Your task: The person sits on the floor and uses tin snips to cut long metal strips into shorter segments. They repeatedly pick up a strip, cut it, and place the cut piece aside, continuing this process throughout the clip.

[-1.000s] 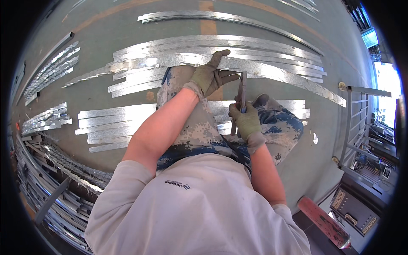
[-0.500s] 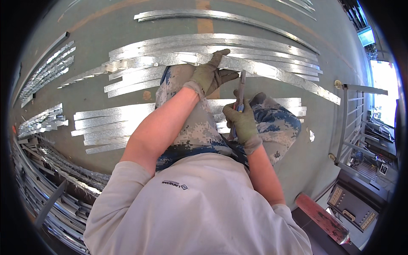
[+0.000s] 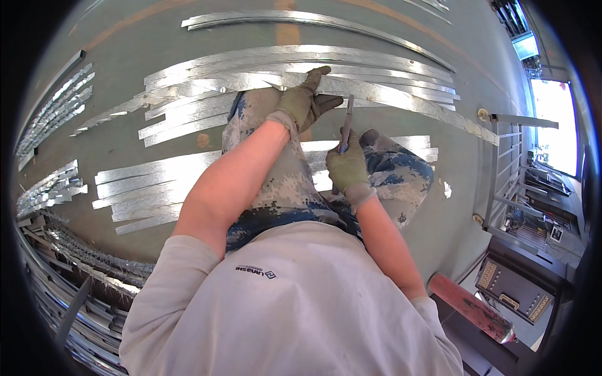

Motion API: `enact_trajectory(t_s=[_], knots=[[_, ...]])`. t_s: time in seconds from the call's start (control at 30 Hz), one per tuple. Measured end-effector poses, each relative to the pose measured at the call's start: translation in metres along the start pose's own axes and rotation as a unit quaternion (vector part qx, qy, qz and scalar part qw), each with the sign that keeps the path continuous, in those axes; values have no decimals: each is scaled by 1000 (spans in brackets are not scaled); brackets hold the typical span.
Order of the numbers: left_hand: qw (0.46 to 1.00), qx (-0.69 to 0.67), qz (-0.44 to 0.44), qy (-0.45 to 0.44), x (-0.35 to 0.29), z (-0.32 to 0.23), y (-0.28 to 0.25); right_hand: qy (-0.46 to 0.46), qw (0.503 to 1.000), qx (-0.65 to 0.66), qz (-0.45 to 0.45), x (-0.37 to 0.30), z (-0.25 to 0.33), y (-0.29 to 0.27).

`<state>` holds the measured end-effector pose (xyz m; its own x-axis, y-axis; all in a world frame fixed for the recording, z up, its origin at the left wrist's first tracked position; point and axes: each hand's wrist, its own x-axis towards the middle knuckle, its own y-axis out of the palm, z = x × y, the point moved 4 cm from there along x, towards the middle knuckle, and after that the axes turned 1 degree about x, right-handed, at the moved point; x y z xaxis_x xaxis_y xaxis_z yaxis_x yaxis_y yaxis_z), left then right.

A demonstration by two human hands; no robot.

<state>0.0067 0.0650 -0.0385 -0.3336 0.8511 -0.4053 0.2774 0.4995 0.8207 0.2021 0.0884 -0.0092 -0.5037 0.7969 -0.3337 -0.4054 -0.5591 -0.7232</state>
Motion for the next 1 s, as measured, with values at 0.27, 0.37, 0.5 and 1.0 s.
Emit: enact_trajectory(t_s=[0.27, 0.37, 0.5, 1.0], knots=[[999, -23, 26, 12, 1, 3, -1, 39, 991, -127, -24, -19, 42, -12], [1000, -4, 9, 1, 7, 6, -2, 69, 984, -160, -21, -19, 48, -15], [1000, 4, -10, -1, 21, 9, -10, 76, 979, -187, 6, -7, 47, -10], [999, 34, -19, -5, 13, 12, -2, 61, 983, -169, -24, 1, 25, -21]])
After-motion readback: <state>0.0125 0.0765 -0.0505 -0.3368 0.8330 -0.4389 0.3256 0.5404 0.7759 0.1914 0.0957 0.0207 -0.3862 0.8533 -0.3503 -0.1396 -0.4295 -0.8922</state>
